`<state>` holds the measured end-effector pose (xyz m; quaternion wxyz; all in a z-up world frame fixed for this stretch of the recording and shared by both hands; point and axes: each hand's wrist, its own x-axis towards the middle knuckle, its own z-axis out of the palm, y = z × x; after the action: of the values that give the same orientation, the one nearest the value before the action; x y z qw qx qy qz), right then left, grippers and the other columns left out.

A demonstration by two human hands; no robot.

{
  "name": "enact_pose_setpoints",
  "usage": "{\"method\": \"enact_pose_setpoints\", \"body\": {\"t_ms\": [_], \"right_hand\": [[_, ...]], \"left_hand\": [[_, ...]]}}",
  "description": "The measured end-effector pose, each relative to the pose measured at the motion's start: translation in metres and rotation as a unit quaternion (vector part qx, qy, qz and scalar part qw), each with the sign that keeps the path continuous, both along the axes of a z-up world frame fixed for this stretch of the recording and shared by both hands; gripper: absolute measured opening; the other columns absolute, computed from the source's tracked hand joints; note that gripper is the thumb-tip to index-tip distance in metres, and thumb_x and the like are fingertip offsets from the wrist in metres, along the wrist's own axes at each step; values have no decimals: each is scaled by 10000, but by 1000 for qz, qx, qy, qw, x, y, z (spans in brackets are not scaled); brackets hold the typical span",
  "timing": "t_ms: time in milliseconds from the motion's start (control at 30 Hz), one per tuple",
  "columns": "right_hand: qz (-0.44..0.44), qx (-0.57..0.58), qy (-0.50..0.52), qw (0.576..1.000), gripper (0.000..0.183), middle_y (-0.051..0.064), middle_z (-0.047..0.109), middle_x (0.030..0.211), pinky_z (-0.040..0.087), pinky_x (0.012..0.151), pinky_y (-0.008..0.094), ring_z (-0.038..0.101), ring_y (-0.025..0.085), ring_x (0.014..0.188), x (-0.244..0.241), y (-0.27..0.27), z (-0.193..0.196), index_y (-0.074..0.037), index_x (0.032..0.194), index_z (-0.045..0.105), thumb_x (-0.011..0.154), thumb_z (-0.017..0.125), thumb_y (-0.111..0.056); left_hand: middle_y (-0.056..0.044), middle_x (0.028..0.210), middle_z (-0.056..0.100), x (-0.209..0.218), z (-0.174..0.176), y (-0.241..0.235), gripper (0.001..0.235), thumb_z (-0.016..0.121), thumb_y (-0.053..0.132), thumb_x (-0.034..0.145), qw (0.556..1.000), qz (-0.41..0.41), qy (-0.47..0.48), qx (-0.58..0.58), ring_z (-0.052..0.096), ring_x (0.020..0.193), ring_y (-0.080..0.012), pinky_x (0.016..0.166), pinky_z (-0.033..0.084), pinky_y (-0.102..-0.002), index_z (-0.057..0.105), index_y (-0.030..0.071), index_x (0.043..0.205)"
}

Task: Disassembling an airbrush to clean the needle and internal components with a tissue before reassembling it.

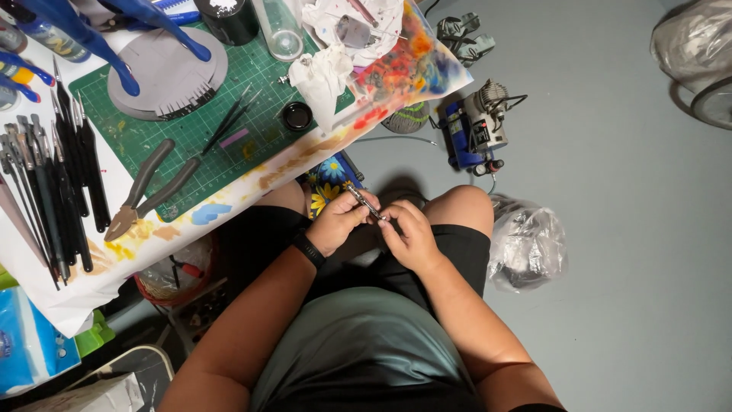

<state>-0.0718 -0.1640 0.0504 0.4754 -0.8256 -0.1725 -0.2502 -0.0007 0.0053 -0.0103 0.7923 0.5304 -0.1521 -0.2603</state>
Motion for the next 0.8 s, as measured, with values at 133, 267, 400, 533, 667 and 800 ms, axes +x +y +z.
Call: {"method": "enact_pose_setpoints", "body": {"t_ms": [133,267,400,533,667,800], "right_hand": [[-8,-13,-8,1000,78,113,638,854,540,655,445,655,355,746,-1,1,-1,-33,965,666,951,705,-100],[-19,-23,-24,999,82,126,642,855,542,642,460,654,371,737,-2,3,2,-26,982,672,961,687,-104],[-29,-25,-40,998,91,122,648,870,542,642,456,656,362,742,-1,3,0,-27,997,678,969,684,-114],[-29,-35,-41,998,91,129,653,863,547,640,464,659,374,746,0,3,0,-21,998,685,961,692,-103],[-34,-57,-34,997,94,135,659,874,554,635,463,663,379,756,-2,3,2,-22,1003,682,966,674,-108],[-42,-79,-33,995,101,137,654,861,557,621,469,661,377,747,-3,2,0,-31,988,677,952,698,-122]], "left_hand": [[-58,982,699,-2,8,0,239,554,29,1022,1000,2,0,-3,656,825,-79,777,580,-205,655,13,1237],[-36,1016,684,-3,14,0,225,547,33,1027,1000,0,-4,-3,593,820,-49,766,558,-184,645,25,1229],[-48,1028,687,0,2,0,224,562,26,1021,1000,-3,-12,8,592,837,-73,775,555,-196,659,25,1223],[-41,1034,677,1,-8,-1,218,583,36,1018,1000,-4,-19,18,573,844,-71,781,555,-203,660,32,1222],[-48,1058,696,1,-5,1,218,587,32,1015,1000,-3,-23,17,584,882,-70,781,546,-191,670,31,1216],[-40,1099,705,0,-2,1,221,585,42,1016,1000,2,-23,15,580,925,-59,792,526,-177,670,43,1221]]}}
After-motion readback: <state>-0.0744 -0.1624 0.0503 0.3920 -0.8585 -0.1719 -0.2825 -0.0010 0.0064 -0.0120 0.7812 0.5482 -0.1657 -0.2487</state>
